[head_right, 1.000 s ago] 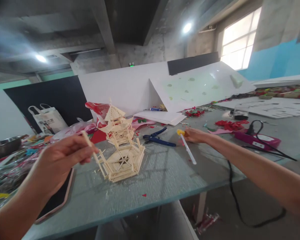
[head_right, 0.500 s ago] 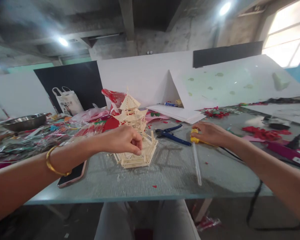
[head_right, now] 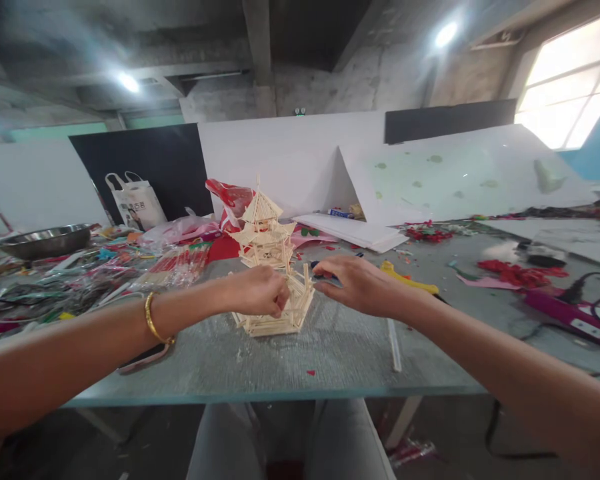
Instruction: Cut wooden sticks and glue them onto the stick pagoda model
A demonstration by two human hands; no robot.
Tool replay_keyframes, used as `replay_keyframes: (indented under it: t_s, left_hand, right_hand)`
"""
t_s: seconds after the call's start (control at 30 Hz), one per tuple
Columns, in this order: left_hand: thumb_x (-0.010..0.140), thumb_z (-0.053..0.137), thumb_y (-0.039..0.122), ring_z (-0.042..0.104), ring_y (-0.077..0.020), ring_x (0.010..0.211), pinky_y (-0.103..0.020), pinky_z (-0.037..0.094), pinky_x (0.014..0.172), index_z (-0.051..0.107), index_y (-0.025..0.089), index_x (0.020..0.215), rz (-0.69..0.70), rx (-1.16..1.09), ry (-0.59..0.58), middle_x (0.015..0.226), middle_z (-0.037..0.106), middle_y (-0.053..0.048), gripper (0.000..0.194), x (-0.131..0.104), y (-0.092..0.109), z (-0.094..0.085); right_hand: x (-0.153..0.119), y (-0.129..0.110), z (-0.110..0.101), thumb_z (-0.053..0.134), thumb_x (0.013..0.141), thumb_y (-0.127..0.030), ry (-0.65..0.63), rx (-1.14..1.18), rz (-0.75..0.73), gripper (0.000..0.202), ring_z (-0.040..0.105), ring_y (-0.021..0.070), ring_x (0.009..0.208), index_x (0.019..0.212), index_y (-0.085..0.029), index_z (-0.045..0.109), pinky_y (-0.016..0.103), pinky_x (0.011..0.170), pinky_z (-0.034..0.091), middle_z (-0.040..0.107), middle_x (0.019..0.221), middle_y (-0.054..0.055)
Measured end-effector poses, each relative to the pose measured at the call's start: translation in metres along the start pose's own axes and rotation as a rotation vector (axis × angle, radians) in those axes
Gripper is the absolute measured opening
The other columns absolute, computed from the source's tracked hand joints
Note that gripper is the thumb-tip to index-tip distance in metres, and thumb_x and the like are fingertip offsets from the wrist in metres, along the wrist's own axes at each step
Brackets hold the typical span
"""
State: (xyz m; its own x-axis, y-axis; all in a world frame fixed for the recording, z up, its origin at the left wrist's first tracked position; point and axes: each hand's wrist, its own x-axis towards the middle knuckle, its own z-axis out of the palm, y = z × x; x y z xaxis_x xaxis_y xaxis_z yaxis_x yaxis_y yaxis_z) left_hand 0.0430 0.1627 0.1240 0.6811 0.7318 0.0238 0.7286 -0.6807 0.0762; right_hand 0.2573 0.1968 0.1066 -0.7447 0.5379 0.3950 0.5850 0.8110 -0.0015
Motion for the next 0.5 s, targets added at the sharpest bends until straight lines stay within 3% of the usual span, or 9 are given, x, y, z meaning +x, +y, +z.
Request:
replay_keyframes:
  t_s: [0.27,0.5]
  left_hand:
    - [0.063,0.06,0.008,0.054,-0.0131,0.055,-0.024,0.033,0.052,0.069,0.016,0.064,0.001,0.051,0.012,0.061,0.066,-0.003,0.012,-0.001,-0.01,0.006]
    - [0.063,0.059,0.007,0.056,-0.0141,0.057,-0.024,0.035,0.053,0.071,0.015,0.067,-0.006,0.085,-0.009,0.062,0.068,-0.005,0.014,-0.004,-0.009,0.001]
  right_hand:
    - [0.016,-0.022,0.0,0.043,0.088,-0.032,-0.083,0.028,-0.02,0.027,0.058,0.0207,0.088,0.1,-0.013,0.058,0.031,0.077,0.041,0.064,0.097,0.01]
    - [0.019,-0.026,0.003,0.044,0.088,-0.028,-0.124,0.03,-0.015,0.023,0.057,0.0196,0.083,0.097,-0.012,0.058,0.03,0.074,0.04,0.063,0.091,0.009]
